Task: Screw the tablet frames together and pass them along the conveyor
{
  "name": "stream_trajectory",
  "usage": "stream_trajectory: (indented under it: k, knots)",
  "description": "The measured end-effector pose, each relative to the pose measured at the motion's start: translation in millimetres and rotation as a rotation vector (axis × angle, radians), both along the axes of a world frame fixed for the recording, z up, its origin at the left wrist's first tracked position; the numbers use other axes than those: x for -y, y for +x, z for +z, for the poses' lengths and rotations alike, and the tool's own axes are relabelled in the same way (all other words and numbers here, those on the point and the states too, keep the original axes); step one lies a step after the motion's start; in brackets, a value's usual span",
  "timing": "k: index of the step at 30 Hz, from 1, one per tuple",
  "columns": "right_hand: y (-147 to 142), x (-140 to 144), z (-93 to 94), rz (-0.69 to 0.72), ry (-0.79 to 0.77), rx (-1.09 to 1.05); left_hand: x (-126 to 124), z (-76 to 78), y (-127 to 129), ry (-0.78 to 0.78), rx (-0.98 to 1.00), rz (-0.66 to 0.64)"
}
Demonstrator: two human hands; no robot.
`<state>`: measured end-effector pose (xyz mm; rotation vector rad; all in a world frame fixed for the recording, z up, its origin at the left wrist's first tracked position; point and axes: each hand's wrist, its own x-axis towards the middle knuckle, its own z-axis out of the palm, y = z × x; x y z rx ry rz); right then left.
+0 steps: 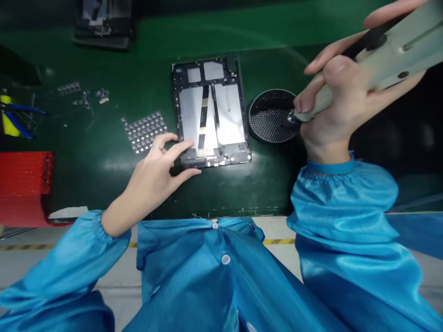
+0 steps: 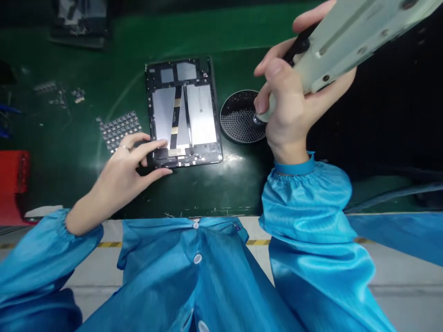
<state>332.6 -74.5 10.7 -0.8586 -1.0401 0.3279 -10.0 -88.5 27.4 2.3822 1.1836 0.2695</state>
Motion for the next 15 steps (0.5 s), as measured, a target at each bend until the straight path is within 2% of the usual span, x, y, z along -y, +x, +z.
stream_trajectory:
  k: [3,6,8,10,12,15]
  knots:
    - [4,1,-3.7,0.025,0.086,0.062,-17,21.2,-7,-0.059,-0.048,0.041]
    - [8,0,-5.4,0.052,0.093,0.073,-65,32.6,-26,-0.022,-0.136,0.184]
    - [9,0,-4.9,0.059,0.082,0.098,-99,30.3,-42,-0.045,-0.195,0.26]
    - [8,0,-3.5,0.047,0.071,0.132,-124,22.8,-56,-0.087,-0.193,0.264]
    - [6,2,-1.9,0.026,0.057,0.158,-136,14.9,-64,-0.092,-0.132,0.234]
    - [5,4,-0.9,0.004,0.02,0.172,-135,10.8,-67,-0.074,-0.039,0.217]
